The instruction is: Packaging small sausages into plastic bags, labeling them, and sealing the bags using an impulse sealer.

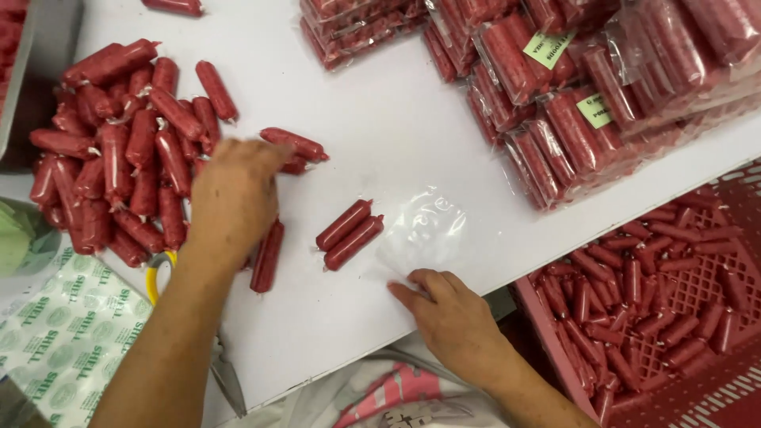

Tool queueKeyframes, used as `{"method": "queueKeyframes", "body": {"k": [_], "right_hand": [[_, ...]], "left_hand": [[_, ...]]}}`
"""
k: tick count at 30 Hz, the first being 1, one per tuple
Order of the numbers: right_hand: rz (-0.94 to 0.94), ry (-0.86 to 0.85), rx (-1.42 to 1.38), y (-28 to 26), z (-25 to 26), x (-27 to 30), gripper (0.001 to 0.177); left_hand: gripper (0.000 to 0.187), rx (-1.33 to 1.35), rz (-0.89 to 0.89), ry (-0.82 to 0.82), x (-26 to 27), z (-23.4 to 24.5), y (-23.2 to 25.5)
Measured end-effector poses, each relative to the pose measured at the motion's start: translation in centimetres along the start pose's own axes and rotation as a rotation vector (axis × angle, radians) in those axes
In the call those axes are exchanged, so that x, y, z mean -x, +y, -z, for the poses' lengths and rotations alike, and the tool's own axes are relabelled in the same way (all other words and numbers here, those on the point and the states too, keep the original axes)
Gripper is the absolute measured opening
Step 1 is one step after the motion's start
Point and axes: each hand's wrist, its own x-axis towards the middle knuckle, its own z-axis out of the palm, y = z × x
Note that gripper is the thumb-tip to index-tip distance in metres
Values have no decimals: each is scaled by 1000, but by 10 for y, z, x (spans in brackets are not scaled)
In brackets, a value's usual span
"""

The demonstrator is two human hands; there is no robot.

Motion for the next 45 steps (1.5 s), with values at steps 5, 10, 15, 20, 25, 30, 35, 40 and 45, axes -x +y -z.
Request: {"method": "queueKeyframes", "body": {"k": [5, 10, 15, 20, 25, 30, 35, 40, 45], "right_hand": [[-223, -118, -54, -13, 6, -1, 36], [-282, -188, -121, -9, 2, 6, 30], [-196, -187, -168, 4, 0, 8, 24], [-152, -242, -101, -4, 2, 9, 69], [-219, -79, -54, -18, 11, -4, 39], [-346, -244, -172, -12, 16, 6, 32], [-246, -356, -4, -9, 0, 7, 66], [-199, -331, 108, -23, 4, 0, 69], [-345, -69, -49, -30, 3, -2, 35]], "left_hand": [[53, 11, -160, -38, -37, -12, -37], [56, 22, -224, -226, -65, -22, -33], [52, -123, -257, -220, -62, -38, -40], [52, 295, -55, -127, 18, -6, 43], [33, 162, -154, 118, 72, -36, 71], [39, 232, 89, 267, 85, -25, 3], [41, 208, 170, 47, 31, 24, -33], [46, -211, -280, -353, -19, -16, -50], [42, 335, 49, -231, -20, -11, -39]]}}
